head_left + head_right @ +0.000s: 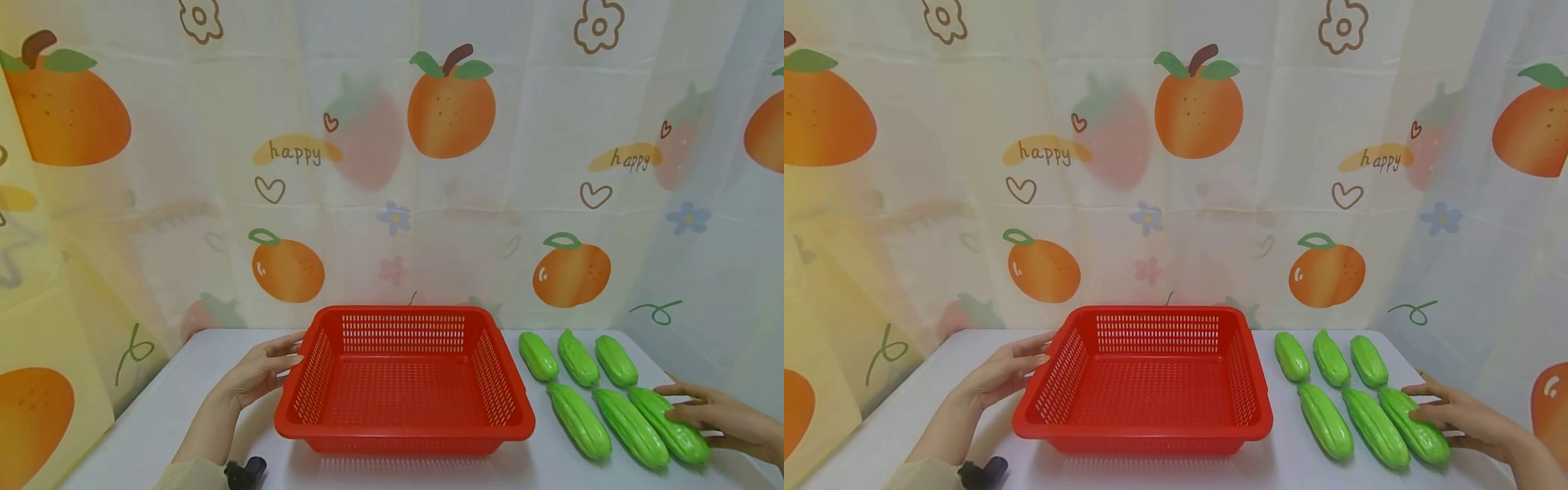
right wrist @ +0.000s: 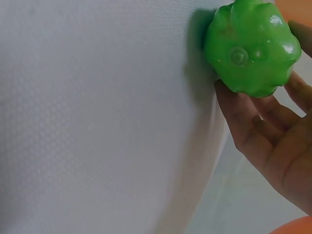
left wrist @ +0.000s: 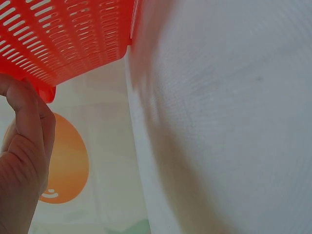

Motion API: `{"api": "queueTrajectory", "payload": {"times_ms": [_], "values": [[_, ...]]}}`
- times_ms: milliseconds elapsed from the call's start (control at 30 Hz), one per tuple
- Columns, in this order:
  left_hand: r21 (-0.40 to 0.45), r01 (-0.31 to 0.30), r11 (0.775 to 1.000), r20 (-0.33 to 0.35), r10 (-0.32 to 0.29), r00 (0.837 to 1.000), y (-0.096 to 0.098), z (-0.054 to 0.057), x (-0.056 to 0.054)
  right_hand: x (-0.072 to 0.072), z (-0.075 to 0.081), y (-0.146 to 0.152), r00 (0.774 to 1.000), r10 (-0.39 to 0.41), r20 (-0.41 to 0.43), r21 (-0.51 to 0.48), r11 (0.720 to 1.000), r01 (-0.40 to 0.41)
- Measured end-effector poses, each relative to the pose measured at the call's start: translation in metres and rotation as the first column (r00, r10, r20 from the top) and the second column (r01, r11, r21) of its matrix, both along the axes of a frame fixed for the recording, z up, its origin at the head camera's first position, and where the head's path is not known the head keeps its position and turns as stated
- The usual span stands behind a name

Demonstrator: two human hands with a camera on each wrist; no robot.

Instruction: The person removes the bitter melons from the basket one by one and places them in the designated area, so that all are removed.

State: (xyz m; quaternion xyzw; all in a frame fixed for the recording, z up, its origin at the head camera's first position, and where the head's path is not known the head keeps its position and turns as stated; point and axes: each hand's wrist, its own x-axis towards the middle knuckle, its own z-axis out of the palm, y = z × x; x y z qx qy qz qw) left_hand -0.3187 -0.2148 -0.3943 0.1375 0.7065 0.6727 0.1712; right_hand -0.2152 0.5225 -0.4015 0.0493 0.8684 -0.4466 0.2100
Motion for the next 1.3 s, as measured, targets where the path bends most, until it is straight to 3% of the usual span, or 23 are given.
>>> {"api": "queueTrajectory", "payload": {"times_ms": [567, 900, 1000, 1100, 1167, 1300], "values": [[-0.006, -0.011, 1.000, 0.007, 0.011, 1.000, 0.000, 0.000, -0.001, -0.001, 0.003, 0.001, 0.999, -0.028, 0.023, 0.001, 1.000, 0.028], [-0.003, -0.011, 1.000, 0.008, 0.011, 1.000, 0.000, 0.000, -0.001, -0.004, 0.005, 0.000, 0.999, -0.039, 0.012, 0.064, 0.997, 0.039], [-0.004, -0.011, 1.000, 0.007, 0.011, 1.000, 0.000, 0.000, -0.001, -0.005, 0.013, -0.005, 0.999, -0.017, -0.040, 0.114, 0.993, 0.021], [-0.013, -0.011, 1.000, 0.003, 0.011, 1.000, 0.000, 0.001, 0.000, -0.004, 0.026, -0.018, 0.987, 0.010, -0.158, 0.211, 0.977, 0.024], [-0.018, -0.013, 1.000, 0.000, 0.013, 1.000, 0.001, 0.002, 0.000, -0.003, 0.037, -0.031, 0.965, 0.036, -0.258, 0.299, 0.953, 0.045], [-0.025, -0.015, 1.000, -0.002, 0.015, 1.000, 0.001, 0.002, 0.000, -0.004, 0.058, -0.068, 0.901, 0.075, -0.428, 0.436, 0.890, 0.133]]}}
